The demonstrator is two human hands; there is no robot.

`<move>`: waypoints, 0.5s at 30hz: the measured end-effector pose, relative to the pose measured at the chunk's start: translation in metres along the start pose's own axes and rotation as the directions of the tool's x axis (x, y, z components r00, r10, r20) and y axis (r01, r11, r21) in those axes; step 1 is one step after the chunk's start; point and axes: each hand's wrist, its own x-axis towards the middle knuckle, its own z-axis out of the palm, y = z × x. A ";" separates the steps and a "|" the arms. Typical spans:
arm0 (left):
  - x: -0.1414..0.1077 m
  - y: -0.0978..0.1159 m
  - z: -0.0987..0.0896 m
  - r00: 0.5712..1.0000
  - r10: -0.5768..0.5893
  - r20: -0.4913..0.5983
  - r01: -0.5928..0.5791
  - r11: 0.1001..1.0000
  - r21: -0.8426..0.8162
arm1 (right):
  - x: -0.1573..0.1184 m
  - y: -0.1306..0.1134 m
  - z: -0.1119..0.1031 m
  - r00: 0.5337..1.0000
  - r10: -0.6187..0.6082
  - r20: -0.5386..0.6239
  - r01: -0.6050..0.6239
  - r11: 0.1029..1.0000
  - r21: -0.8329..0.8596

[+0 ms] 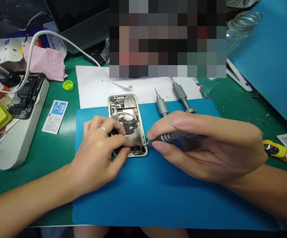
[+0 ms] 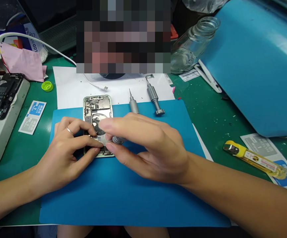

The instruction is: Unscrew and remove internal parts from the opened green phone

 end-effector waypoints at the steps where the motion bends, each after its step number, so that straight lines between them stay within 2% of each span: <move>1: 0.000 0.000 0.000 1.000 -0.001 0.002 0.001 1.000 0.000 | 0.002 0.000 -0.001 0.999 -0.017 0.033 0.017 1.000 -0.019; 4: 0.000 0.000 0.000 1.000 -0.002 0.002 0.002 1.000 -0.007 | 0.006 -0.001 -0.004 0.994 -0.046 0.095 0.052 0.996 -0.067; 10: -0.001 -0.001 0.000 1.000 -0.009 0.002 0.009 1.000 -0.022 | 0.007 -0.002 -0.006 0.992 -0.085 0.088 0.098 0.983 -0.154; 15: -0.002 -0.001 0.000 1.000 -0.007 0.002 0.007 1.000 -0.027 | 0.009 -0.008 -0.011 0.985 -0.112 0.131 0.136 0.972 -0.192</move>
